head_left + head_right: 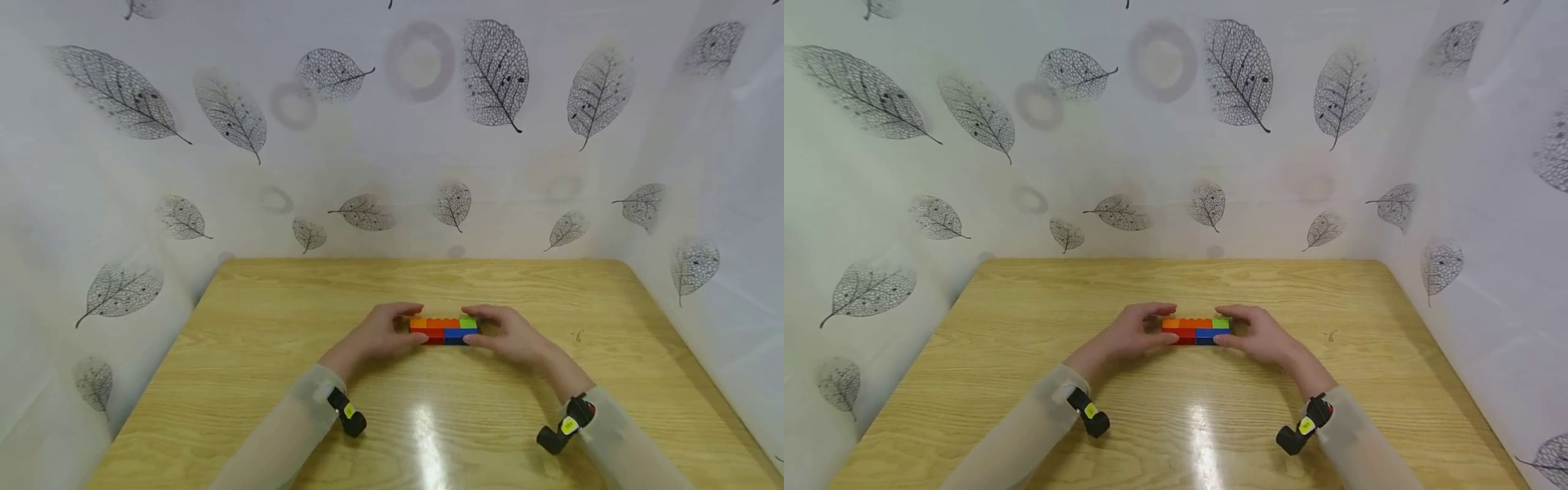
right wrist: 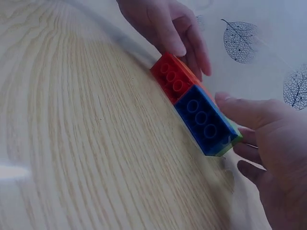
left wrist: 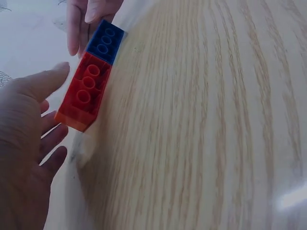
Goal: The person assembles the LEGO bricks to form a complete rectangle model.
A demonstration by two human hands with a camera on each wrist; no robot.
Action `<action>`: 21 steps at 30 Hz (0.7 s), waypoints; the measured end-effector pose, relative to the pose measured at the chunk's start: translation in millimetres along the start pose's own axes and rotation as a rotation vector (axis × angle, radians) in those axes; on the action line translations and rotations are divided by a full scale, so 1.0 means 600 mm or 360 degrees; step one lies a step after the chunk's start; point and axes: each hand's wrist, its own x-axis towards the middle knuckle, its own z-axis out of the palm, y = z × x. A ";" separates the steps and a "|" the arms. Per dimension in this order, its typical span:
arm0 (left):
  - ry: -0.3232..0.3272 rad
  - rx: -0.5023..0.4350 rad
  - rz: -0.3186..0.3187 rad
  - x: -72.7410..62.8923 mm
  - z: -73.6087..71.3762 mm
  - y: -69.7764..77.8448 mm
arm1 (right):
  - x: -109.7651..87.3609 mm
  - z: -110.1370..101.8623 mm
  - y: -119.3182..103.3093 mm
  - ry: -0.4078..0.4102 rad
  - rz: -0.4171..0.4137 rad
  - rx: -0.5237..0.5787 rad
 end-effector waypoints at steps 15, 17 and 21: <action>0.0469 0.0577 0.0220 -0.031 -0.055 0.046 | -0.016 -0.011 -0.044 0.0568 -0.0248 -0.0321; 0.0501 0.0693 0.0269 -0.033 -0.057 0.050 | -0.018 -0.013 -0.051 0.0597 -0.0273 -0.0454; 0.0536 0.0896 0.0320 -0.036 -0.059 0.057 | -0.021 -0.016 -0.065 0.0600 -0.0269 -0.0719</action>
